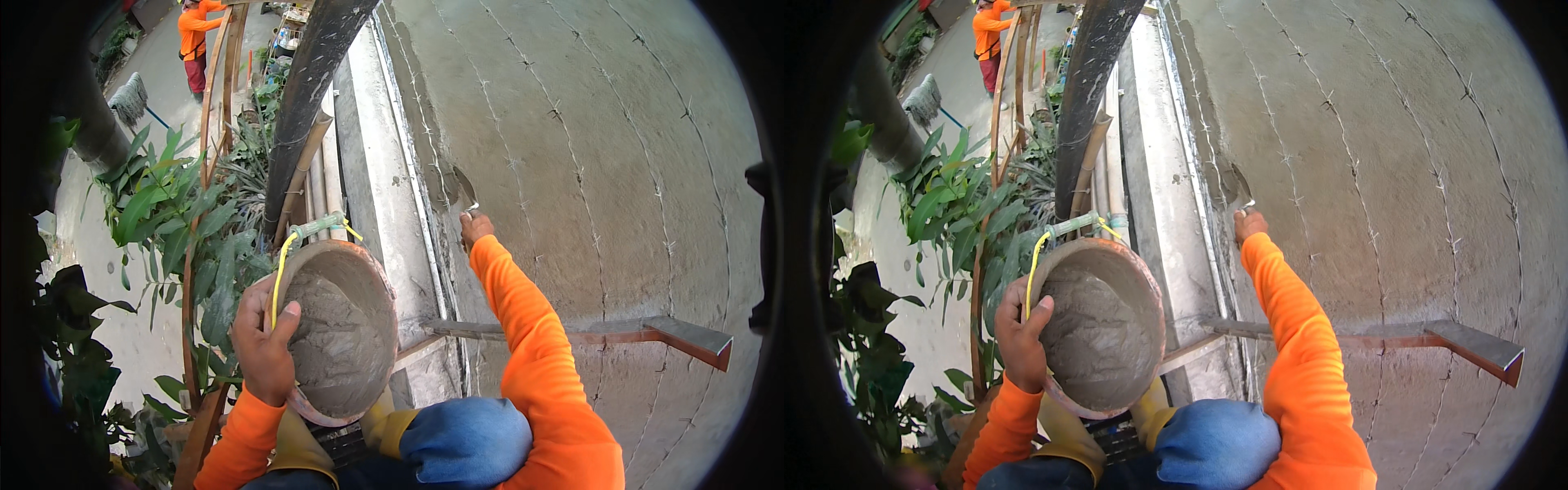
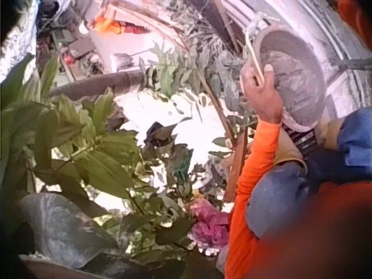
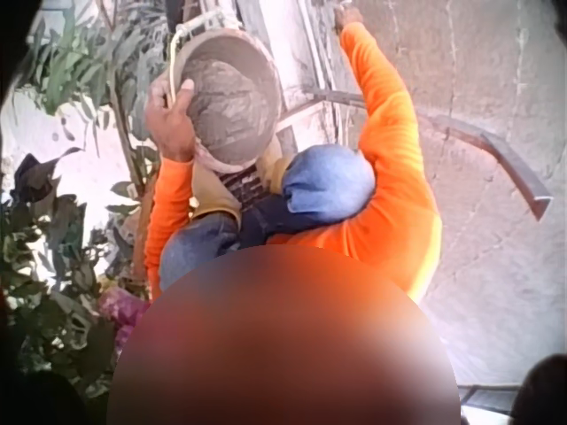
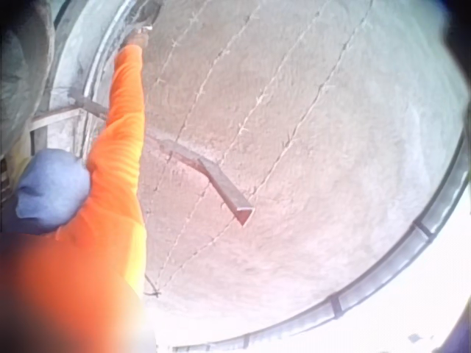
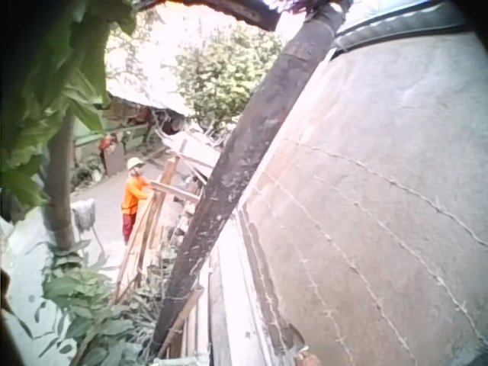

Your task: The person uses pliers to adjust barbed wire on a wall, then scoops cement from a bucket with a trowel and applies it along the base of the wall. The person repeatedly scoops and spreads cement to cover the area near the barbed wire.

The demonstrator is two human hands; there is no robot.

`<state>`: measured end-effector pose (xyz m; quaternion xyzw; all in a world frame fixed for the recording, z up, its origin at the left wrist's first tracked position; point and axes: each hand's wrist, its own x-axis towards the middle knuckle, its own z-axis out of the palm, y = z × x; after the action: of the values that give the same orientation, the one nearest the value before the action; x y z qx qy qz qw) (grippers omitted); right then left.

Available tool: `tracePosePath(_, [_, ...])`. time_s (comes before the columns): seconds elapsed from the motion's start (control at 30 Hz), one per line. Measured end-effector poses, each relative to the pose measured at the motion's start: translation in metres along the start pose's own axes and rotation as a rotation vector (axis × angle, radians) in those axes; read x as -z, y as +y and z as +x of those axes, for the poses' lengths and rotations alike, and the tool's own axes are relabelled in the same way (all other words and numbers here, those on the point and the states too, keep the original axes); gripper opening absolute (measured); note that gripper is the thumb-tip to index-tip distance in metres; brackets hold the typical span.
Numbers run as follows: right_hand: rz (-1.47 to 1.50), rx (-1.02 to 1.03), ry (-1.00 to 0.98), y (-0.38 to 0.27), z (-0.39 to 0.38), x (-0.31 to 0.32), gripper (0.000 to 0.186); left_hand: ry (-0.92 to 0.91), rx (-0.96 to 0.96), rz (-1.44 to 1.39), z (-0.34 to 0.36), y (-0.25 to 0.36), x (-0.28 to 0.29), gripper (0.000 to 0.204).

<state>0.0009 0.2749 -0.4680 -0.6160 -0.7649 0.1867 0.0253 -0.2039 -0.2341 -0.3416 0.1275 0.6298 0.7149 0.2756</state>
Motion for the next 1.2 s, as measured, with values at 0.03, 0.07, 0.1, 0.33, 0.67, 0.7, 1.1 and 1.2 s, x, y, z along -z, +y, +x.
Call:
tracePosePath(0.03, [-0.006, 0.045, -0.038, -0.005, 0.003, 0.003, 0.040, -0.004, 0.004, 0.000, 0.000, 0.000, -0.001, 0.041])
tracePosePath(0.07, [-0.021, -0.002, -0.071, -0.011, 0.007, 0.007, 0.037, -0.004, 0.006, -0.001, 0.000, 0.000, -0.001, 0.042])
tracePosePath(0.1, [0.104, -0.040, -0.138, -0.020, 0.010, 0.013, 0.035, -0.004, -0.001, 0.014, 0.000, 0.001, -0.001, 0.042])
tracePosePath(0.33, [0.429, -0.329, -0.243, -0.049, 0.029, 0.024, 0.034, 0.011, 0.040, -0.044, 0.002, 0.002, 0.000, 0.041])
tracePosePath(0.67, [0.205, -0.307, -0.456, -0.034, 0.034, 0.024, 0.033, -0.006, -0.013, 0.015, 0.003, 0.007, -0.001, 0.042])
tracePosePath(0.7, [0.198, -0.323, -0.491, -0.041, 0.038, 0.030, 0.036, -0.005, 0.011, -0.023, 0.003, 0.008, -0.001, 0.042])
tracePosePath(1.1, [-0.258, -0.116, -0.554, -0.063, 0.039, 0.057, 0.044, -0.015, 0.048, -0.035, 0.006, 0.004, 0.002, 0.042])
tracePosePath(1.2, [-0.504, -0.071, -0.660, -0.068, 0.054, 0.050, 0.049, -0.006, 0.060, -0.033, 0.005, 0.005, 0.002, 0.042])
